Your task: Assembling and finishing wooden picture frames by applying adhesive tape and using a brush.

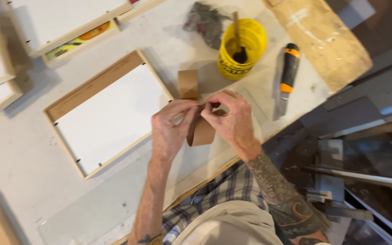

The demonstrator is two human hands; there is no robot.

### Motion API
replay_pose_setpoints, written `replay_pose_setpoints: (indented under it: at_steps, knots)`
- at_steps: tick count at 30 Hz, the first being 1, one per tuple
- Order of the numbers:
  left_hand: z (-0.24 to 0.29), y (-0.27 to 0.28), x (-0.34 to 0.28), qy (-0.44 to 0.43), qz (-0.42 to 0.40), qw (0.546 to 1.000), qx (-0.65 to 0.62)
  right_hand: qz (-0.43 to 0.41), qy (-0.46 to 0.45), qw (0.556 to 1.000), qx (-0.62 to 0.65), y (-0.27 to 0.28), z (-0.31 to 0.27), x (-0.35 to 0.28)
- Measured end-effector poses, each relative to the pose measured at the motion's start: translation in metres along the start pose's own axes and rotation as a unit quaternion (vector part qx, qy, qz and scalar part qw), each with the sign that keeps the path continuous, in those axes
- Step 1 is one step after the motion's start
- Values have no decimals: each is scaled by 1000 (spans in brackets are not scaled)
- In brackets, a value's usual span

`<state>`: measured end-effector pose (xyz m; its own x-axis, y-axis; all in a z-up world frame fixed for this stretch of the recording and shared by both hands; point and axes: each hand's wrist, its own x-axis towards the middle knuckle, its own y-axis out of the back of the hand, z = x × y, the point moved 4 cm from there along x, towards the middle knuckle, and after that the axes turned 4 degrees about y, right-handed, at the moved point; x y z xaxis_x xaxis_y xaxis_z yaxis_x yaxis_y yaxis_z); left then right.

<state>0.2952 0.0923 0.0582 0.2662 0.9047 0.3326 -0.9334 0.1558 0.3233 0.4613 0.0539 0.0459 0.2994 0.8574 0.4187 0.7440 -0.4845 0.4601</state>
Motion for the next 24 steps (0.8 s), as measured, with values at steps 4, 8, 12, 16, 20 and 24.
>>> replay_pose_setpoints:
  at_steps: [4, 8, 12, 16, 20, 24]
  knots:
    - [6, 22, -3, 61, 31, 997, -26, 50, 92, 990, -96, 65, 43, 2]
    - [-22, 14, -18, 138, -9, 989, -45, -47, -129, 956, -260, 144, 113, 28]
    - [-27, 3, -19, 174, -19, 980, -94, -192, -253, 880, -353, 141, 136, 53]
    - [-28, 8, -24, 199, -16, 978, -55, -202, -236, 866, -392, 147, 148, 39]
    - [-27, 14, -27, 207, -30, 973, -102, -4, -197, 978, -70, 178, 125, 22]
    - [-25, 12, -30, 215, -36, 959, -179, 118, 26, 978, 171, 185, 77, 22]
